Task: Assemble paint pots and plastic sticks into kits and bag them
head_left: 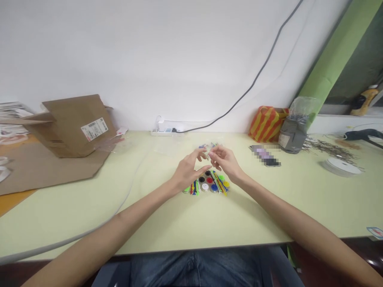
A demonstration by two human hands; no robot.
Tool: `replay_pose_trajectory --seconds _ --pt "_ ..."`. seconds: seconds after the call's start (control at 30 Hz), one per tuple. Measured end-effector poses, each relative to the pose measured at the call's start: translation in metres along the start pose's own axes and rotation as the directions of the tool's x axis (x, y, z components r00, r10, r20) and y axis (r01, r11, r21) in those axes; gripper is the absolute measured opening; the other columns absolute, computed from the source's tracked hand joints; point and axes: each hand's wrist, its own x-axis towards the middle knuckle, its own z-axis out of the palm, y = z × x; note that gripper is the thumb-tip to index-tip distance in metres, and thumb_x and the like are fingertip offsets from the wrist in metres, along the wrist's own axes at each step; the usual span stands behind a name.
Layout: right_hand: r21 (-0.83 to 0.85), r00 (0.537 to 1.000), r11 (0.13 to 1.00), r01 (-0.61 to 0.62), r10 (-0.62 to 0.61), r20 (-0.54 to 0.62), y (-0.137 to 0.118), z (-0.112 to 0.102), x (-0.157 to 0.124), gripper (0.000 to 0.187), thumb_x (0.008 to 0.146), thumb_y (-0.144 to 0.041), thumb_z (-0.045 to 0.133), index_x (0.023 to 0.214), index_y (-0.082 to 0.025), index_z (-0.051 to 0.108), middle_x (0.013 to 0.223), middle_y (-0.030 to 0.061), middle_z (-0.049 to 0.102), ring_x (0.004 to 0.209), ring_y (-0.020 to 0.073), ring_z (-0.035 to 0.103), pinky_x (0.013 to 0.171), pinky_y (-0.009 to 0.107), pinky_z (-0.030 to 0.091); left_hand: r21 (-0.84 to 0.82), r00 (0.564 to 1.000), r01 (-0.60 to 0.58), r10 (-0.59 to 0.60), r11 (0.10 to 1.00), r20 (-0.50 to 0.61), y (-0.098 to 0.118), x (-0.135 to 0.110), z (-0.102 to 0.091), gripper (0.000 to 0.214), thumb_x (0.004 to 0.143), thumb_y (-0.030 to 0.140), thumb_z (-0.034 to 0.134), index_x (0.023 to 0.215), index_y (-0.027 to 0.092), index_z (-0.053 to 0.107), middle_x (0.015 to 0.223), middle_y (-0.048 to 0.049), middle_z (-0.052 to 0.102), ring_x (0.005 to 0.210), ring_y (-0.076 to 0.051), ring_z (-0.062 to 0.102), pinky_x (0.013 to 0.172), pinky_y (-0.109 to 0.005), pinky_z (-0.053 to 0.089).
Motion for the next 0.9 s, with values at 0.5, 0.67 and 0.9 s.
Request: replay_pose_trajectory --seconds 0.5,0.67,0.9 --pt "-0.065 0.975 0.986 0.156 -0.144 0.167 0.007 -0.004 -0.009 0.026 0.09 -0.037 0.065 0.11 -0.022 0.058 0.091 0.0035 0.064 0.086 0.0173 0.062 0.074 0.03 0.051 0.295 0.973 -0.222 0.231 0.929 0.002 -0.014 -0.003 -0.011 0.018 0.098 0.031 0.054 0.113 0.021 0.058 0.116 -0.0091 0.064 0.108 -0.022 0.062 0.091 -0.036 0.049" --pt "-0.539 0.944 0.796 0.273 -0.116 0.308 0.014 -0.036 0.0 0.009 0.088 -0.026 0.062 0.086 -0.018 0.065 0.084 0.0037 0.066 0.078 0.0164 0.056 0.073 0.03 0.045 0.369 0.972 -0.217 0.236 0.904 -0.005 -0.018 -0.005 -0.021 0.02 0.094 0.037 0.061 0.102 0.019 0.057 0.1 -0.0062 0.067 0.092 -0.021 0.063 0.082 -0.035 0.048" --pt "-0.658 0.898 0.736 0.158 0.171 0.406 0.005 -0.057 0.001 0.014 0.083 -0.03 0.066 0.08 -0.016 0.067 0.082 0.0046 0.07 0.075 0.0169 0.057 0.07 0.028 0.044 0.369 0.973 -0.22 0.232 0.903 0.012 -0.021 -0.007 -0.016 0.015 0.099 0.03 0.054 0.109 0.02 0.057 0.092 -0.0033 0.068 0.085 -0.018 0.064 0.079 -0.032 0.047"
